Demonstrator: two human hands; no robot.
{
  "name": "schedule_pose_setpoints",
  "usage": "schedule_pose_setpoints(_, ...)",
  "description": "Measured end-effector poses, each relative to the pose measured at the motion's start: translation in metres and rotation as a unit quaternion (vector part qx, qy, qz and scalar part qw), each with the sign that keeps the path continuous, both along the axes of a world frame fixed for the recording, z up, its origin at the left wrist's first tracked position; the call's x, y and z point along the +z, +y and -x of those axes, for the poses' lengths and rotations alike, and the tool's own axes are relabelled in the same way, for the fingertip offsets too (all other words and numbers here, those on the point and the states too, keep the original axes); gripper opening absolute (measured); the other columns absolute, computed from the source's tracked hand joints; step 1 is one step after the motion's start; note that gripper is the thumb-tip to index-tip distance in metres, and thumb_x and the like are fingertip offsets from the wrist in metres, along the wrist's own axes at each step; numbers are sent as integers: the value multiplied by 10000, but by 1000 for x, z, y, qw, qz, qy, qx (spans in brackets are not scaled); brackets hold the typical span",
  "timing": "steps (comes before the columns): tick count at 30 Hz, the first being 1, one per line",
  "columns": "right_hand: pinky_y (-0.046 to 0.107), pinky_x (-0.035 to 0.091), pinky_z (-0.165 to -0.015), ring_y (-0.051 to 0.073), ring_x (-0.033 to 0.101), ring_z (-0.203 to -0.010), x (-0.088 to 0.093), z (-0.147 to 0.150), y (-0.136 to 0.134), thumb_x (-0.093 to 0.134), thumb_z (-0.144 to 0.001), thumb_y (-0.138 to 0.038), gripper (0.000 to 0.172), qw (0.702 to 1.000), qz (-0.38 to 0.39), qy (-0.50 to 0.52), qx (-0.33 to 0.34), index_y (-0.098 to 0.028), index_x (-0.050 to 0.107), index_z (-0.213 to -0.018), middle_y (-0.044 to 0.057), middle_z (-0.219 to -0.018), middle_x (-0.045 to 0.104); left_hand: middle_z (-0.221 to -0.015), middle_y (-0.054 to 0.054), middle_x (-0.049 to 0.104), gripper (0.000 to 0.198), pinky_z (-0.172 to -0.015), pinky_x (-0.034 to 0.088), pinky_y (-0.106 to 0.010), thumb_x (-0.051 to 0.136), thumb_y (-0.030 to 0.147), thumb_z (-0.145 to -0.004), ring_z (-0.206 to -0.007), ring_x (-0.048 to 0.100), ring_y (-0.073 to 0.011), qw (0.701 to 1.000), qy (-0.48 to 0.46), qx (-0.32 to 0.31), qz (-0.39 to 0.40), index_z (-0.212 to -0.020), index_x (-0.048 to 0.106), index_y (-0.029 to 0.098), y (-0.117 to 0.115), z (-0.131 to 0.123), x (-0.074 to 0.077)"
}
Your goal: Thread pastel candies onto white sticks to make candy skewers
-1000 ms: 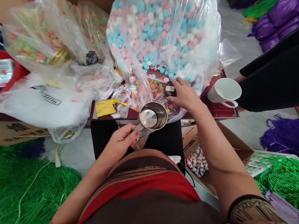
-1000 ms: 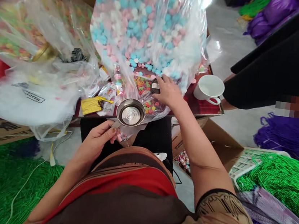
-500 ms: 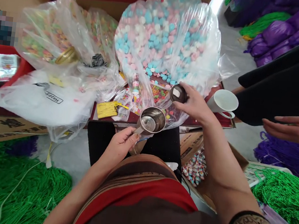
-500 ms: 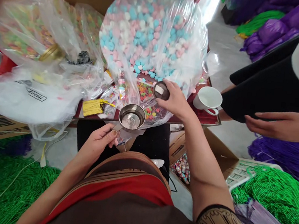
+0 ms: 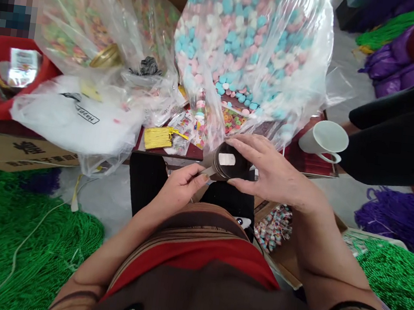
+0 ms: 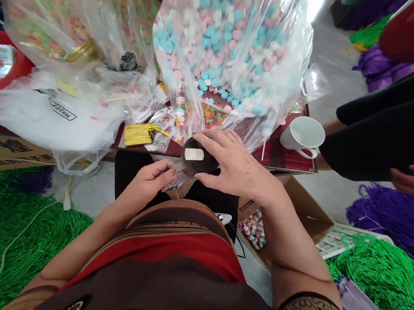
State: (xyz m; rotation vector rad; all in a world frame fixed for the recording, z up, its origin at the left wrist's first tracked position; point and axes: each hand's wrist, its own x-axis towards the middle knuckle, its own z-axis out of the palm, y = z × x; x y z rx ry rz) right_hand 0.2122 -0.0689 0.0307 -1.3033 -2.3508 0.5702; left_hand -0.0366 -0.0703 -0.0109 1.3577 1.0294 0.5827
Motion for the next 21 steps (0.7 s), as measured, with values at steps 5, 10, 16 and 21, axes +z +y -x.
schedule_pose_setpoints(5,607,455,-1163,365,516,-1418,-1,5,0,671,-844,-326,740,1000,16,5,7,-264,465,-1553,130,-1536,533,-748,3,540,291,-625,348,-249,602,449,-929,-709,451,-129,1000,3,7,1,-877,664,170,-2,4,4)
schedule_pose_setpoints(10,618,434,-1184,376,488,-1452,-3,8,-1,686,-839,-328,769,1000,25,-1,1,-286,452,-1571,121,-1584,500,-748,2,548,329,-633,356,-251,609,503,-915,-706,451,-133,1000,3,12,10,-875,662,180,0,5,5)
schedule_pose_setpoints(16,645,243,-1278,367,276,-1592,3,26,-10,710,-884,-573,866,1000,-17,-15,-19,-318,349,-1628,87,-1721,318,-733,11,555,331,-646,377,-247,573,493,-950,-692,456,-130,1000,2,-5,-4,-856,650,185,0,8,1)
schedule_pose_setpoints(21,665,153,-1283,378,274,-1587,-7,46,-13,608,-914,-701,833,995,-64,-71,-22,-222,449,-1576,142,-1687,377,-759,3,618,311,-651,396,-251,619,480,-946,-698,499,-138,1000,12,12,-27,-841,681,194,1,14,-8)
